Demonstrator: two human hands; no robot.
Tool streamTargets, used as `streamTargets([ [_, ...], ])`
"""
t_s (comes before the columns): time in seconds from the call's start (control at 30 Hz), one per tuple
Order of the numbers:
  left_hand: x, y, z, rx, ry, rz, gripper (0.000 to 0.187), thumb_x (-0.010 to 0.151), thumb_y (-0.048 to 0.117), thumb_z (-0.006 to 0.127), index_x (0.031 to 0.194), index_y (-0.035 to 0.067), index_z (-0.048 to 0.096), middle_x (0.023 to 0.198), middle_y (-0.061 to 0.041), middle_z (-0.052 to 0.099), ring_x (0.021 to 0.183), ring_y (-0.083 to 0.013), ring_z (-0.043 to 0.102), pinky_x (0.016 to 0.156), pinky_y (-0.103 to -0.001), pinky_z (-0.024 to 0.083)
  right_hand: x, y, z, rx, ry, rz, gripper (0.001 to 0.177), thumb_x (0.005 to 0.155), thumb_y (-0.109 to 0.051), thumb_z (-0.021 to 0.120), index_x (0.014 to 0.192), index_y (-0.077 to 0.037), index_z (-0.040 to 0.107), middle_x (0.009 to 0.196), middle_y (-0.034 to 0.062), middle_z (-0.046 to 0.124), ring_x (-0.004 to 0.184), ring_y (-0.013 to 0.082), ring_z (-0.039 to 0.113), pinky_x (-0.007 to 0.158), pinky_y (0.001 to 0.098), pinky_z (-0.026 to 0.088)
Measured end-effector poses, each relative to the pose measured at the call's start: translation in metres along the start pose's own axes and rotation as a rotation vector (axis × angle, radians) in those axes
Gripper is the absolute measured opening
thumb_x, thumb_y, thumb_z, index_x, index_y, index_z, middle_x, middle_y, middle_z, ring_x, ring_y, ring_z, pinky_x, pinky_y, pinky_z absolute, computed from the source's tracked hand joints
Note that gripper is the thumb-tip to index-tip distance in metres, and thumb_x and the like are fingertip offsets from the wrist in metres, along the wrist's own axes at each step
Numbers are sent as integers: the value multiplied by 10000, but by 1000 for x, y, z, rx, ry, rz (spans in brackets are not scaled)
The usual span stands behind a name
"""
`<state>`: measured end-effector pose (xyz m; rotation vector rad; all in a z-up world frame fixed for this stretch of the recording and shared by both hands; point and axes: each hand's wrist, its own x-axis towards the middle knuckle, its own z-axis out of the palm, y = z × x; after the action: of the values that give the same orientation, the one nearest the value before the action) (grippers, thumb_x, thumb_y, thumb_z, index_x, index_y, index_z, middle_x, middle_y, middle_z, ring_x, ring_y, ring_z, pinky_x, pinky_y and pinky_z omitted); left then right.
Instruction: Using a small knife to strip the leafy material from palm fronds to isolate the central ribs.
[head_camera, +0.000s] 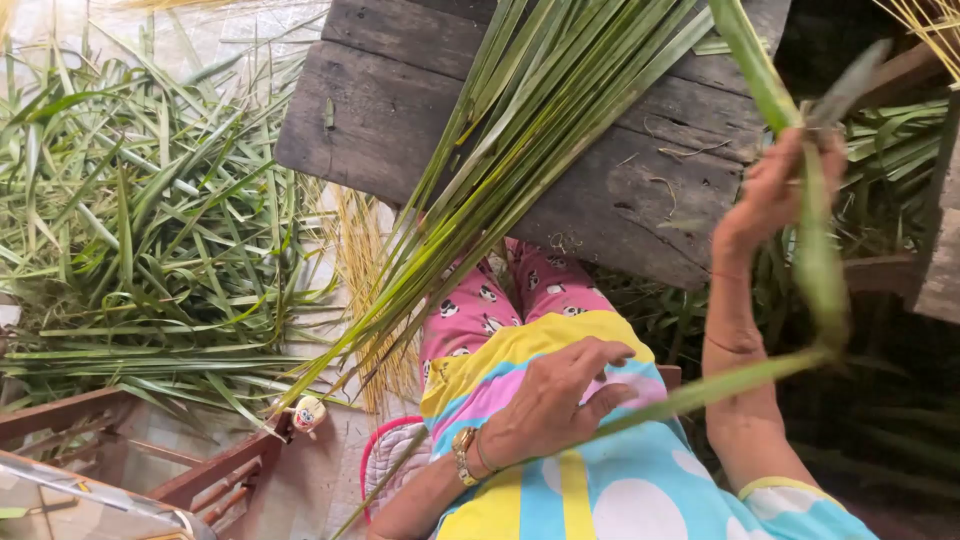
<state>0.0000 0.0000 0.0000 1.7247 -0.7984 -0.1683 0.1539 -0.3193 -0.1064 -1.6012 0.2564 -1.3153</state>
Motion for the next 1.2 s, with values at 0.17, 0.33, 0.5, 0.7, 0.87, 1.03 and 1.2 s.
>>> streamTargets([
  [0.17,20,-39,6,262,181,88,364,1053,342,521,1187,17,618,1120,-156,704,1015,-321,677,829,-423,560,51,-82,-35,135,150,538,117,1053,-195,712,1042,-80,732,678,23,648,455,90,520,400,205,429],
  [0.33,55,-80,-8,595,382,106,428,1101,360,446,1406,63,487,1415,-166,546,1261,-334,543,1064,-482,496,84,-30,-114,209,-25,859,342,909,-468,755,855,-136,696,716,-24,659,527,92,549,521,243,439],
  [0.5,77,-104,-42,1099,340,-54,698,1053,630,231,1552,179,420,1639,-106,339,1527,-330,353,1225,-548,339,83,12,-179,115,-398,934,349,1055,-592,744,1006,-309,546,855,-4,598,605,164,494,565,315,395],
  [0.7,50,-135,-61,642,-108,-187,160,1001,248,662,902,132,617,658,-5,535,610,-194,471,737,-382,388,76,15,-194,78,-527,925,607,1124,-660,608,765,-174,665,667,13,545,596,188,525,633,284,435],
  [0.87,39,-147,-31,378,-189,-396,228,1059,315,504,898,155,487,683,-48,569,587,-241,518,532,-420,373,39,-64,-121,-218,-362,763,314,1171,-460,524,1280,-167,555,835,-8,591,604,44,535,536,176,443],
  [1.03,46,-161,0,185,-199,-538,239,1048,337,437,1141,195,605,752,-67,651,661,-269,628,593,-444,427,-11,-57,-121,-264,-523,914,119,1131,-174,593,1210,-103,647,789,-23,634,508,-1,529,418,119,444],
  [1.2,48,-175,18,228,-171,-780,259,1006,459,454,1100,316,649,909,-92,745,963,-400,725,897,-533,566,-96,-39,-159,-305,-693,931,174,945,-60,654,1095,18,696,641,166,580,412,158,525,305,283,418],
])
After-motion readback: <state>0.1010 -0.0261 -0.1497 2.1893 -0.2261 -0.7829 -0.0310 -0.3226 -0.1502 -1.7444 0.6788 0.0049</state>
